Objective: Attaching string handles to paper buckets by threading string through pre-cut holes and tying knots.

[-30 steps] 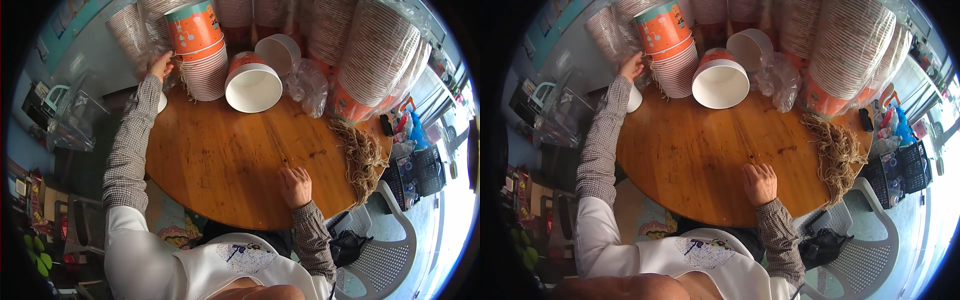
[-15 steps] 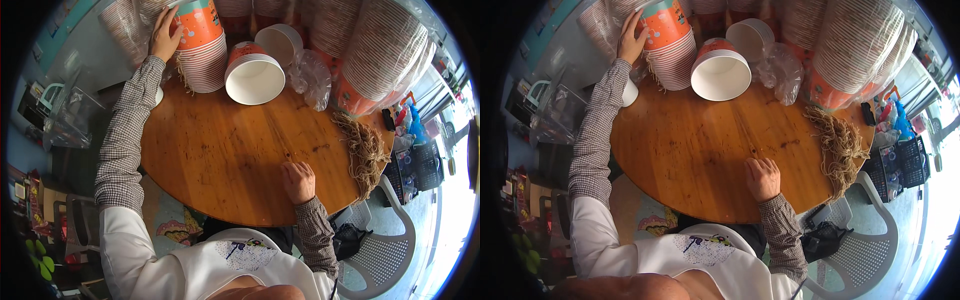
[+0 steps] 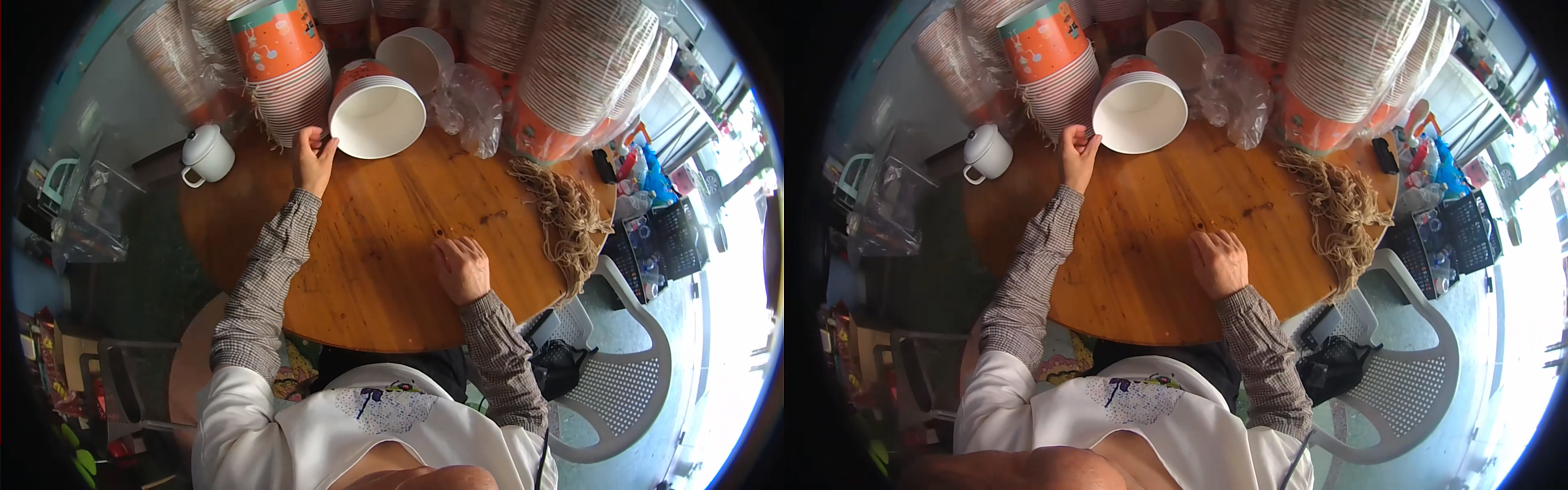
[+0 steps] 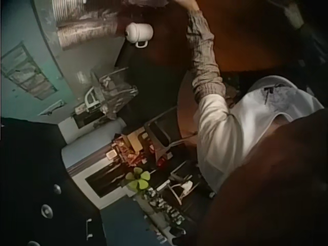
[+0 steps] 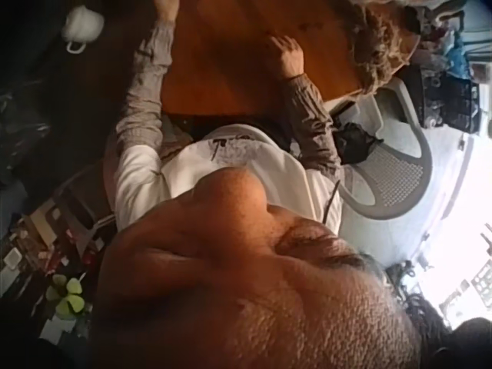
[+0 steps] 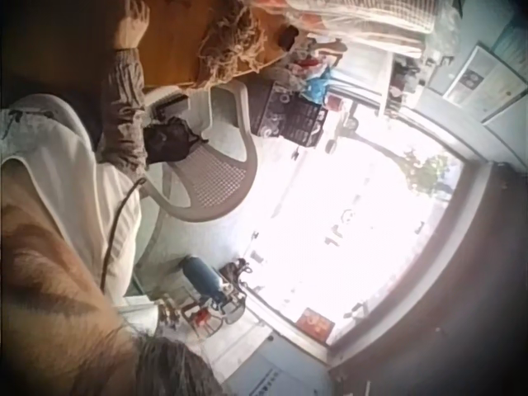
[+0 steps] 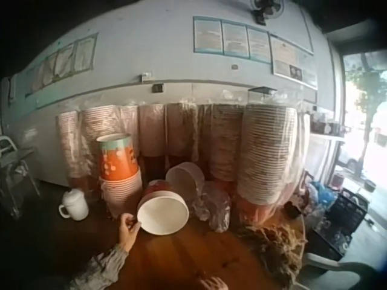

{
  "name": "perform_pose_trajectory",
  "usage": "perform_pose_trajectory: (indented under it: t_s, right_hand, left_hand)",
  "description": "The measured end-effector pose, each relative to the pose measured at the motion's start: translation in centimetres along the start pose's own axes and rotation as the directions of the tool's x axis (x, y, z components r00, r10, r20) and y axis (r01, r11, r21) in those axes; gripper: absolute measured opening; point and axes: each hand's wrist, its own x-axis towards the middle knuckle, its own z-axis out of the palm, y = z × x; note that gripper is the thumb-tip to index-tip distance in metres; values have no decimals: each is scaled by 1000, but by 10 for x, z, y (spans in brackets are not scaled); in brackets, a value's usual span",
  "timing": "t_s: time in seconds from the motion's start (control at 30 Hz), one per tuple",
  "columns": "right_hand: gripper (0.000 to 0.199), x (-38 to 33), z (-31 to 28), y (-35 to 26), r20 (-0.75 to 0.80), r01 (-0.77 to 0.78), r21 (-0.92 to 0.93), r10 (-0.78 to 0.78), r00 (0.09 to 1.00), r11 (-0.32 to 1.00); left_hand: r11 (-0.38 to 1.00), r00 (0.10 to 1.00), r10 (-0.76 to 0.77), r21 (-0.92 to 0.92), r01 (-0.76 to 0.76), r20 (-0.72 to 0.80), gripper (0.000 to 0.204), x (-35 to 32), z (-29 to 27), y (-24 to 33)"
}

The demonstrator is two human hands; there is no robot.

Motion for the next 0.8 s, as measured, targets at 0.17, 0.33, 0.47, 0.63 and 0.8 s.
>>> perform_pose_trajectory:
  t_s: [0.17,0.33,0.47,0.63,0.8]
  right_hand:
    - [7,0,15,-2,11,49,-57,-49,999,997]
    - [10,-11,14,9,100,-6,-108,17,995,994]
    - [15,-10,23,7,177,18,-112,3,984,994]
    - [9,-3,20,0,61,45,-120,-38,997,992]
    - [9,-5,13,12,5,57,-102,-57,998,993]
  left_hand:
    - [982,994,-39,-187,19,-101,19,-10,17,-46]
    - [967,995,-92,-242,79,-44,21,-20,32,-32]
    - [978,995,-30,-208,10,-93,24,-14,23,-61]
    - [973,994,-100,-204,105,36,25,-5,19,-76]
    - [921,955,-255,-263,287,148,26,-9,27,-52]
